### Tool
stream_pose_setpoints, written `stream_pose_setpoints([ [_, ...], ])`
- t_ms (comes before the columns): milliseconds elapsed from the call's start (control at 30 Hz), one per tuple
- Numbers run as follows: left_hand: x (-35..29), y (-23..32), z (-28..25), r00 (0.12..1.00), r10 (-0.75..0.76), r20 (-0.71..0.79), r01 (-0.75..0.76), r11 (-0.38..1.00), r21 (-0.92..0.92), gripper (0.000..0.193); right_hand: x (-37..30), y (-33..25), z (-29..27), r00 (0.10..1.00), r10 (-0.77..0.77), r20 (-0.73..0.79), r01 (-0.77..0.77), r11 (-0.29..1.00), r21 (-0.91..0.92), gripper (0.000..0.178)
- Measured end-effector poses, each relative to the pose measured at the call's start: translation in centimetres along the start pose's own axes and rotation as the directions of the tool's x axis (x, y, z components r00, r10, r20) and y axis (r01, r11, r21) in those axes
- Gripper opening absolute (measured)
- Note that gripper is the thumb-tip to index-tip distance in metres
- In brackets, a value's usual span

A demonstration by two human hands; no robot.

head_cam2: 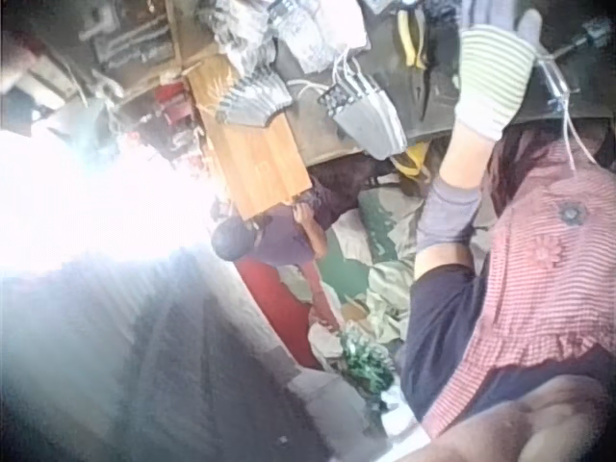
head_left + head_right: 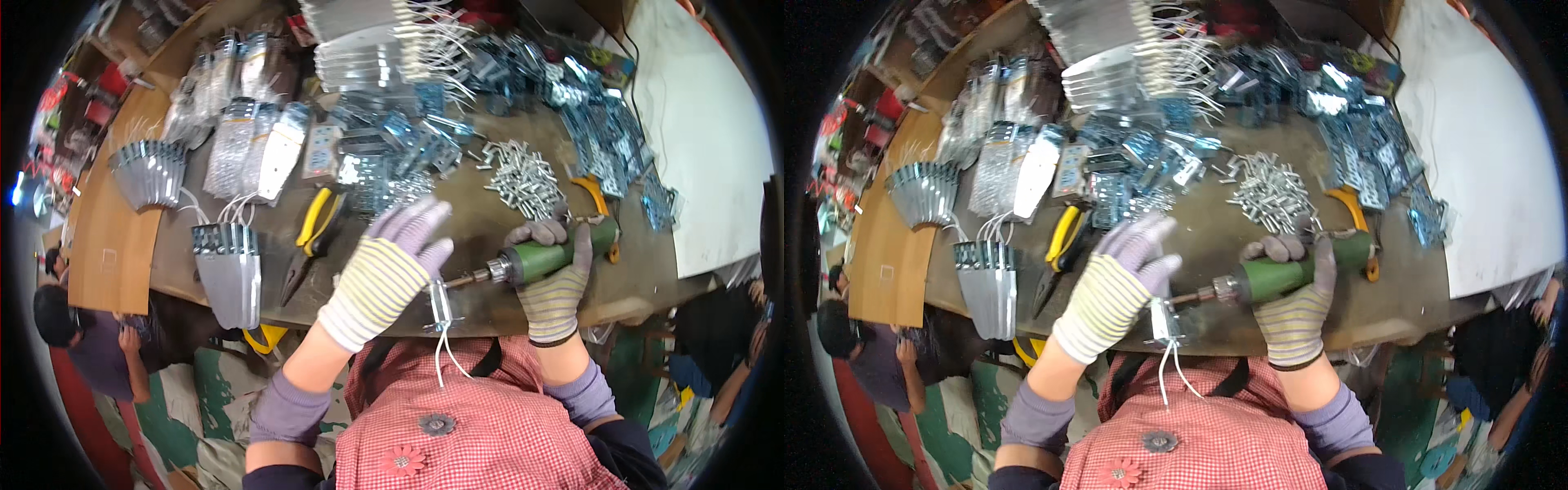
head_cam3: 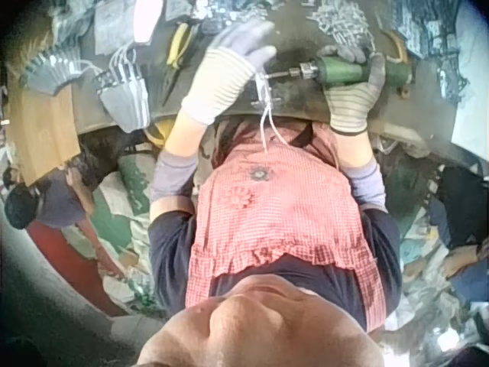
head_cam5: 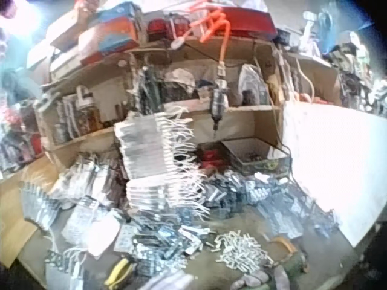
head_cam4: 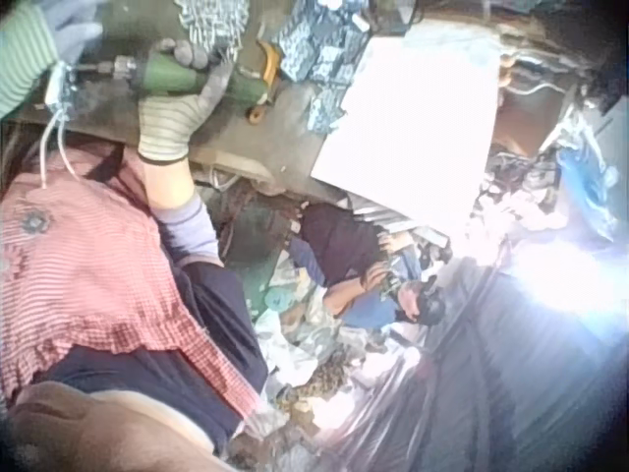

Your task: The person assembles metal components by aligning brackets and heating plates by hand, inserting screws, and tightening them using an electric screwdriver and pliers. The person then stacks the finished assemblies on the workbench.

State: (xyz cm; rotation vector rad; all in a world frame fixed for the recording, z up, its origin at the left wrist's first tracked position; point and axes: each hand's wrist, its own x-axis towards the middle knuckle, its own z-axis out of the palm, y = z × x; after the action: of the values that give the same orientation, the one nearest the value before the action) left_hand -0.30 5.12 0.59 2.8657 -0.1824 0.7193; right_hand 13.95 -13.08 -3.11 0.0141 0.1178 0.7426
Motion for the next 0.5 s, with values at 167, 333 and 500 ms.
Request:
stream_pose_setpoints([
  [167, -1.0, 0.8, -0.3, 0.989, 0.148, -0.018, -0.147, 0.989, 0.028, 0.021, -0.6, -1.1, 1.3, 0.991, -0.105, 0.084, 0.127, 0.94, -0.316, 0.031],
  [333, -5.2, 2.0, -4.2, 0.972, -0.234, -0.02, 0.189, 0.83, -0.526, 0.031, -1.0, -8.5, 5.0, 0.98, -0.141, 0.142, 0.183, 0.919, -0.35, 0.037],
  [500, -10.1, 2.0, -8.3, 0.46, -0.823, -0.334, 0.289, 0.495, -0.819, 0.079, -2.0, -20.6, 4.2, 0.993, -0.053, 0.109, 0.119, 0.262, -0.958, 0.047],
])
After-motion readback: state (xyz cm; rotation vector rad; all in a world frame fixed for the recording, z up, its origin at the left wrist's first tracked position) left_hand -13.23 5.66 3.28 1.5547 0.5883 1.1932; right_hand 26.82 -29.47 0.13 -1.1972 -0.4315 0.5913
